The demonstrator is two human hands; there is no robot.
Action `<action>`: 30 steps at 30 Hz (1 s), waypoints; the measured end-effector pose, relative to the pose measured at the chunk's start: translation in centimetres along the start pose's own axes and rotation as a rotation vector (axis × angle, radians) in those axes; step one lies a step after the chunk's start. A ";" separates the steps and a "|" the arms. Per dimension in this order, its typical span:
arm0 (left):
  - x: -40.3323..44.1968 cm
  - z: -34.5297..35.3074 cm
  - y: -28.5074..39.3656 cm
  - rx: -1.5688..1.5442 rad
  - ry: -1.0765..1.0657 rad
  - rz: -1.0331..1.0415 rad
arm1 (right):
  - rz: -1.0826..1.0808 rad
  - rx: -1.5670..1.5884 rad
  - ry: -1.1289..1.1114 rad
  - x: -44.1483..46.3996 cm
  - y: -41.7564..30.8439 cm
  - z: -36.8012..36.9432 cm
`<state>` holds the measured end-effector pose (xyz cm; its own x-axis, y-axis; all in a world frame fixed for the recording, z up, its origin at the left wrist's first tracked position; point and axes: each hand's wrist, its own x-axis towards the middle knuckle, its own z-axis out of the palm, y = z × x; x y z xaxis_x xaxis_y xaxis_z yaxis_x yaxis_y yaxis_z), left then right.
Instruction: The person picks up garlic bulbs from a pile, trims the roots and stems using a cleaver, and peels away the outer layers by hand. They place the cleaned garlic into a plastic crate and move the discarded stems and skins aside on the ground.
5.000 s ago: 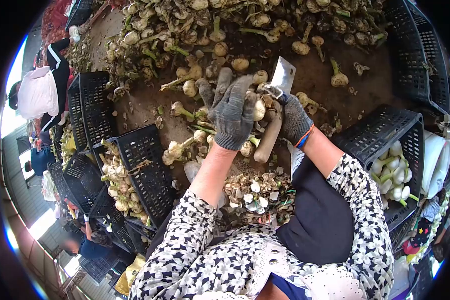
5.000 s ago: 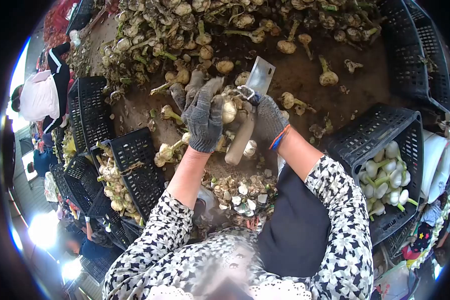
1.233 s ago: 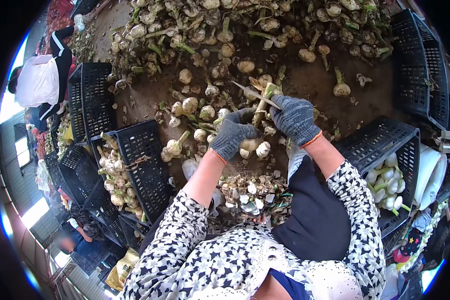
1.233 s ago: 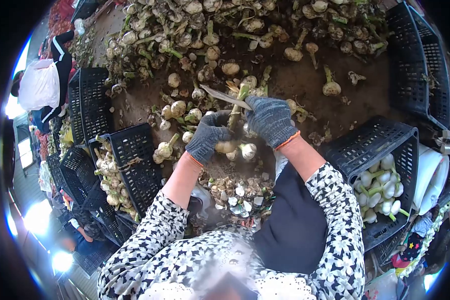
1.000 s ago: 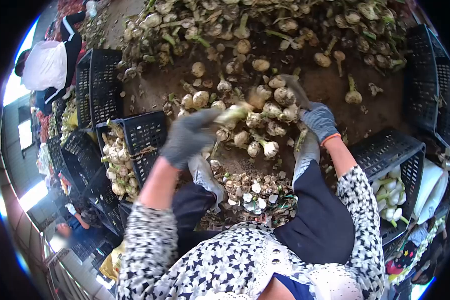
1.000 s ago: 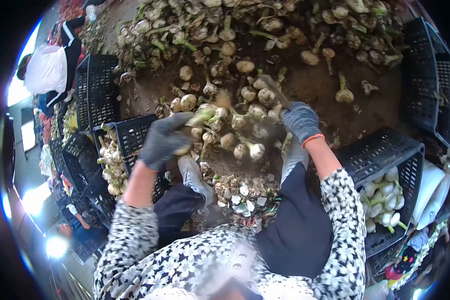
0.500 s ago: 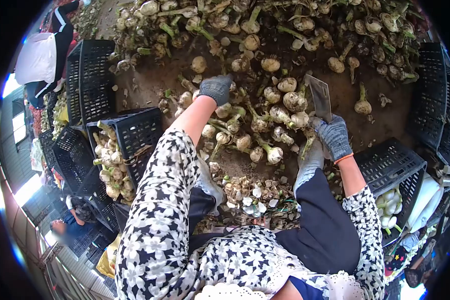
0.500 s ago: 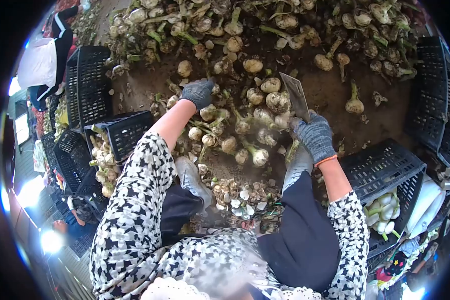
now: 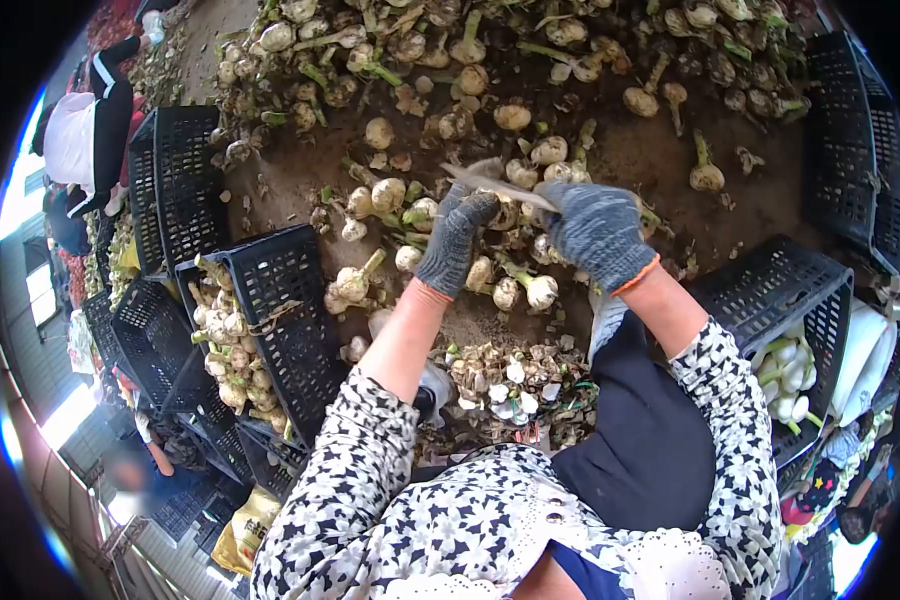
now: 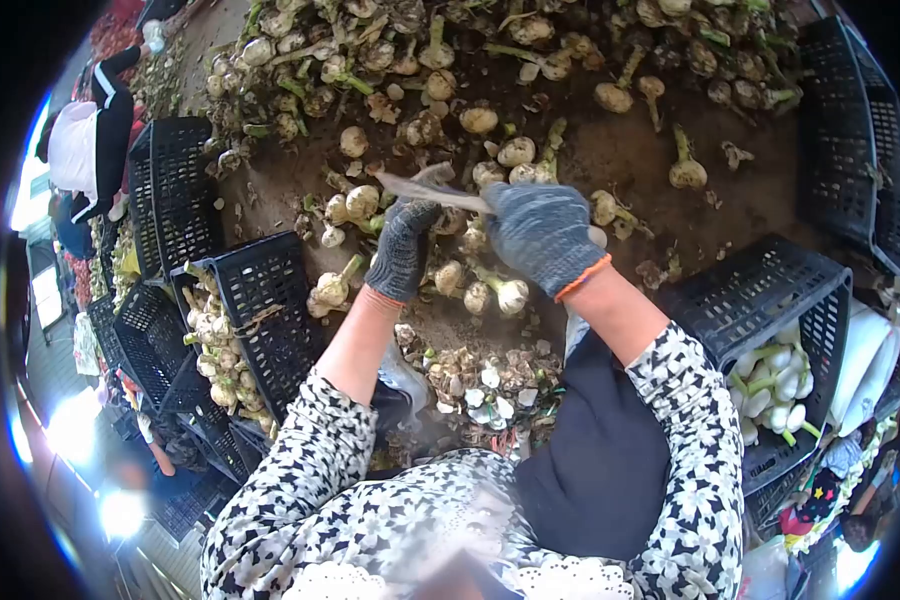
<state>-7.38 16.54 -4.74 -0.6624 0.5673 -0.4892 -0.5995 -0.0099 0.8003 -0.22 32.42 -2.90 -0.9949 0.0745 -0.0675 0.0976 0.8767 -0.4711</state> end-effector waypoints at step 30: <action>-2.3 6.1 -0.1 -0.249 0.187 -0.100 | 0.420 0.392 -0.028 -2.9 0.9 2.1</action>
<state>-3.05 20.25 -1.55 -0.6518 0.4151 -0.6347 -0.7420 -0.1759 0.6469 2.78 32.04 -4.98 -0.8682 0.3612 -0.3402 0.4915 0.5326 -0.6890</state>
